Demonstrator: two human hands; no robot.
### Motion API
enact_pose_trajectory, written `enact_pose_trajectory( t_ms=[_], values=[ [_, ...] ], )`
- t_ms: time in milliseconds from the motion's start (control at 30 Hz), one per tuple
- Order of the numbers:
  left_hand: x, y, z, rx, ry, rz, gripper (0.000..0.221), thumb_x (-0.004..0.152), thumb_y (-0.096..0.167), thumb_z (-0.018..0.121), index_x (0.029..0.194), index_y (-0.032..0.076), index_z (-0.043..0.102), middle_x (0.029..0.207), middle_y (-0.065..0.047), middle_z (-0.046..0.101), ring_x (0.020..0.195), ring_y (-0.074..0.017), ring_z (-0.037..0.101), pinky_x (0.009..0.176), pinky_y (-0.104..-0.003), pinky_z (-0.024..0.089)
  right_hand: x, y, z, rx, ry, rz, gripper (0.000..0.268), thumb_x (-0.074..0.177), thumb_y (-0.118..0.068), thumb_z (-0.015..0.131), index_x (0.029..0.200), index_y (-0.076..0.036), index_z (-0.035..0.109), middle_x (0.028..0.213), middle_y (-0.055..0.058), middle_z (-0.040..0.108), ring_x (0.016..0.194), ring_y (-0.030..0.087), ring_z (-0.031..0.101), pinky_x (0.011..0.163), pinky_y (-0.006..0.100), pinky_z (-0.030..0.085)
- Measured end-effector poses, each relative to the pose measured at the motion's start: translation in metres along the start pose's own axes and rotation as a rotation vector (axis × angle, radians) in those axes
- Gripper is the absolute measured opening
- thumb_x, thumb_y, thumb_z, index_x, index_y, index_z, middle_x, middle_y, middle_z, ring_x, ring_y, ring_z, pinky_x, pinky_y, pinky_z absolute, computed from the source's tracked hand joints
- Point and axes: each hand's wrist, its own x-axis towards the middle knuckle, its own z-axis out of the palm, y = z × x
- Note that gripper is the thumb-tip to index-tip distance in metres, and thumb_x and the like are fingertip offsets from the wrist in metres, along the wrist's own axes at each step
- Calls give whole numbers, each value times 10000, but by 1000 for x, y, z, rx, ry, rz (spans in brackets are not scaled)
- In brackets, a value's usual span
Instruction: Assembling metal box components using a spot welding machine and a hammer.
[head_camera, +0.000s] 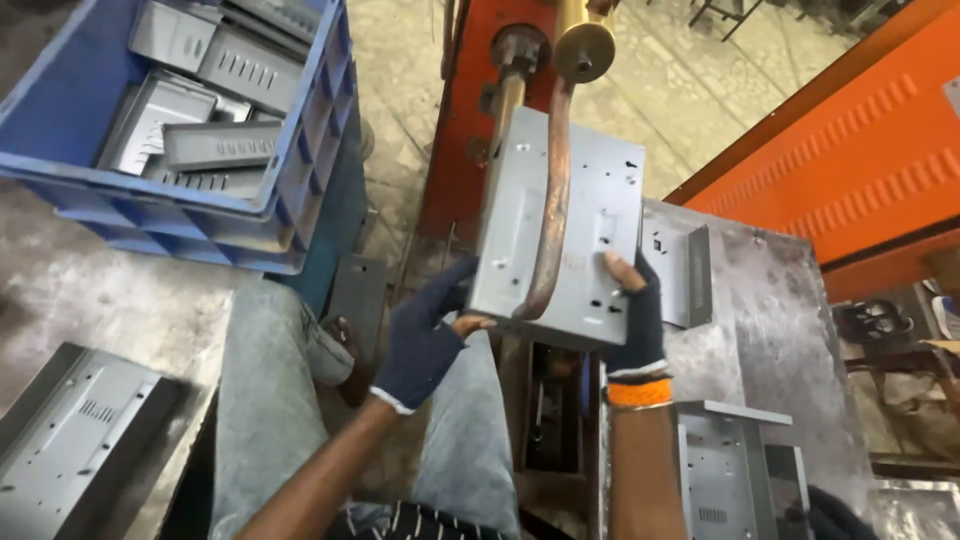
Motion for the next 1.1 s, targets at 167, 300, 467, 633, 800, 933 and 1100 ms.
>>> enact_pose_trajectory(
  t_ms=[167,300,467,633,800,933,1100],
  values=[
    [3,-6,-34,48,-57,-16,639,849,52,802,1452,43,589,1189,-147,725,1025,-179,670,855,-341,560,4,24,9,-105,169,10,517,890,-247,673,1321,36,638,985,95,722,759,186,695,634,315,570],
    [7,4,-40,83,-48,-9,632,828,48,786,1427,41,585,1181,-97,722,1017,-148,674,878,-337,576,-3,14,31,-12,74,-17,533,868,-250,656,1317,32,601,999,121,707,810,207,719,669,319,616],
    [21,0,-58,180,-9,101,594,829,20,781,1401,26,622,1212,-113,740,1060,-168,682,927,-338,555,17,42,32,38,140,-115,600,822,-223,680,1386,-48,573,1076,88,705,870,199,703,647,303,583],
    [18,6,-73,205,13,2,563,846,12,754,1394,36,625,1209,-104,757,1054,-168,721,899,-328,580,26,99,25,59,96,-110,449,968,-222,621,1348,17,609,1104,95,715,919,183,704,737,295,592],
    [28,-12,-92,139,-11,107,539,852,-9,753,1376,4,628,1259,-113,725,1093,-177,691,934,-325,565,46,120,17,133,133,-197,348,1020,-212,578,1302,-13,626,1044,79,702,856,167,686,695,302,580],
    [25,8,-85,151,25,-1,495,879,18,746,1364,6,655,1198,-93,754,1003,-169,694,869,-306,576,39,105,15,121,81,-183,354,1007,-258,604,1242,4,644,996,112,718,811,211,718,665,334,599],
    [12,4,-19,174,6,141,555,854,73,815,1375,9,638,1268,-116,720,1122,-201,681,974,-345,553,-3,73,-37,253,61,-101,433,1067,-287,660,1360,27,610,1097,128,676,908,237,672,757,365,550]
  ],
)
